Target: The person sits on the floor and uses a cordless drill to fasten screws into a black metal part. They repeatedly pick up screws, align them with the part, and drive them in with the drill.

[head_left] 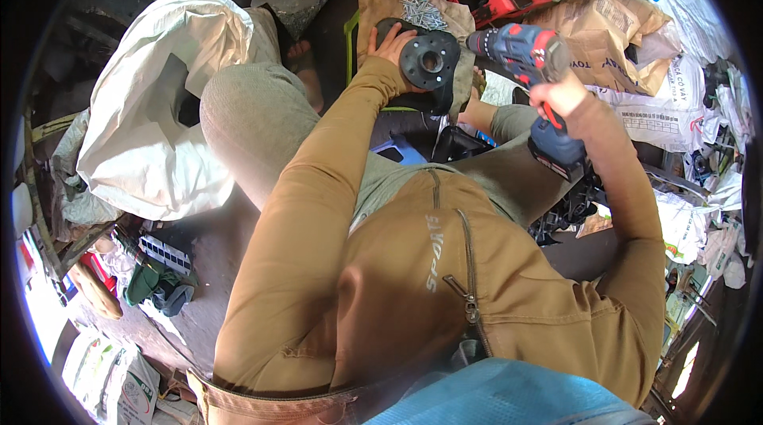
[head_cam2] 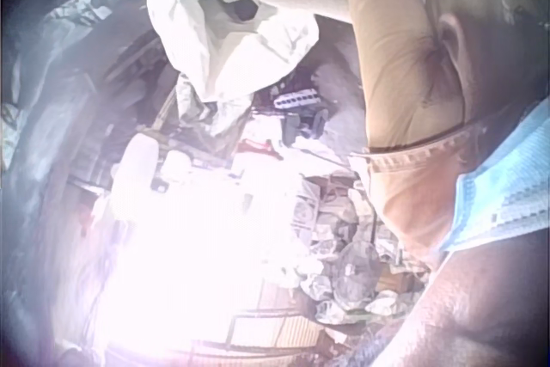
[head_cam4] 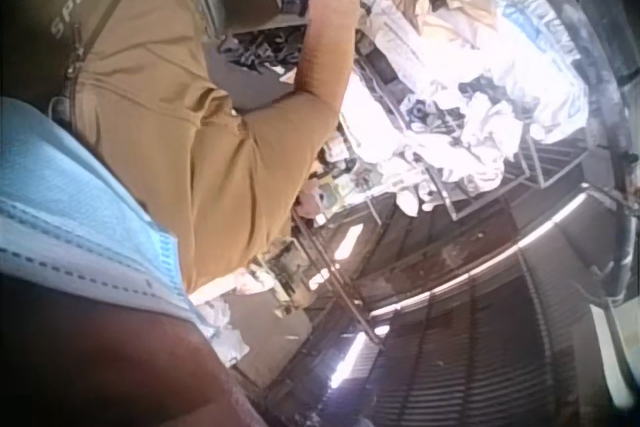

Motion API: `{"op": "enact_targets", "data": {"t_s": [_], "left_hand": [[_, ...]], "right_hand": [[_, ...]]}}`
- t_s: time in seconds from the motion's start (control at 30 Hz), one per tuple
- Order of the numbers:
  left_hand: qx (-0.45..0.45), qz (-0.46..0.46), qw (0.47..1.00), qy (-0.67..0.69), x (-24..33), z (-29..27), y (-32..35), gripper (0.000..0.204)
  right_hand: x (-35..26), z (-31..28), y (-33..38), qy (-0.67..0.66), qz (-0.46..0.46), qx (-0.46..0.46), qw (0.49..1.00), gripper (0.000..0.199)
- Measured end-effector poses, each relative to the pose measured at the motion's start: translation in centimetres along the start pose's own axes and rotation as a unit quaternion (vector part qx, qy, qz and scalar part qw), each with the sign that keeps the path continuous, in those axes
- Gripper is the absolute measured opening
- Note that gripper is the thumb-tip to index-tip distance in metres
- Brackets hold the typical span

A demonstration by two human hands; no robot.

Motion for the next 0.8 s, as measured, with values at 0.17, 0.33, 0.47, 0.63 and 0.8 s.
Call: {"op": "enact_targets", "data": {"t_s": [0.17,0.33,0.47,0.63,0.8], "left_hand": [[-0.007,0.0,1.0,0.012,-0.2,-0.2,-0.1,0.101],[-0.014,0.0,0.999,0.035,-0.3,-0.2,-0.2,0.102],[-0.022,-0.002,0.999,0.025,-0.2,-0.1,-0.1,0.103],[-0.045,-0.01,0.999,0.024,-0.3,-0.1,-0.3,0.114],[-0.066,-0.026,0.997,0.019,-0.5,-0.8,-0.2,0.13]], "right_hand": [[2.6,-0.1,-7.0,-0.033,-0.008,0.01,0.999,0.011],[4.1,0.1,-9.5,-0.034,0.011,0.0,0.999,0.006],[4.6,0.5,-9.9,-0.035,0.03,-0.02,0.999,0.005],[4.6,0.8,-10.3,-0.051,0.0,-0.014,0.999,0.005],[4.5,-0.3,-9.5,-0.043,0.012,0.007,0.999,0.009]]}}
Point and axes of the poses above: each hand's wrist, its own y-axis away from the middle knuckle, its own z-axis out of the palm, x = y × z, the point moved 2 cm from there along -y, towards the middle knuckle, and after that the axes turned 2 degrees about -z, right-handed, at the moved point
